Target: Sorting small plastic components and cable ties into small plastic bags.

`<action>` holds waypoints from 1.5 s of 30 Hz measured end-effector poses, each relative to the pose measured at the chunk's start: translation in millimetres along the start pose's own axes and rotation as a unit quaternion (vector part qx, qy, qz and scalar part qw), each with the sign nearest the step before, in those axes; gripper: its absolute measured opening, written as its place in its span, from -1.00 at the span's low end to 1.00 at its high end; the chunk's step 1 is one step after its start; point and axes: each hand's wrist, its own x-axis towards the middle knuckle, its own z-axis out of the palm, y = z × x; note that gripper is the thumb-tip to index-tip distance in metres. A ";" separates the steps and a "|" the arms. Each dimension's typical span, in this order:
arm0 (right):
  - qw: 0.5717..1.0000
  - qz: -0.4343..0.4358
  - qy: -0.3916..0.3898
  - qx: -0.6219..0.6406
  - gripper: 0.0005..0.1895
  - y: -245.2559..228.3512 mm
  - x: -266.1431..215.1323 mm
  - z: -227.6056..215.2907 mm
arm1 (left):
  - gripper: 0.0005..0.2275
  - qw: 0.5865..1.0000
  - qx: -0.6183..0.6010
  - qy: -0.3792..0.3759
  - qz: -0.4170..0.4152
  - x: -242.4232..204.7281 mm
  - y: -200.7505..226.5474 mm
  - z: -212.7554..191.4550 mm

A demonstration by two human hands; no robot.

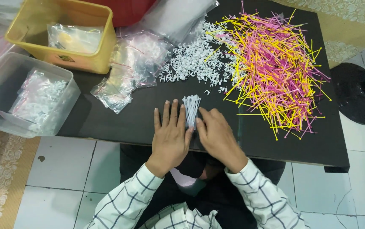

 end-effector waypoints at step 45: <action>0.974 -0.118 0.190 -0.029 -0.49 20.8 -16.9 34.7 | -0.15 0.995 0.071 0.069 0.013 -5.3 -5.9 21.7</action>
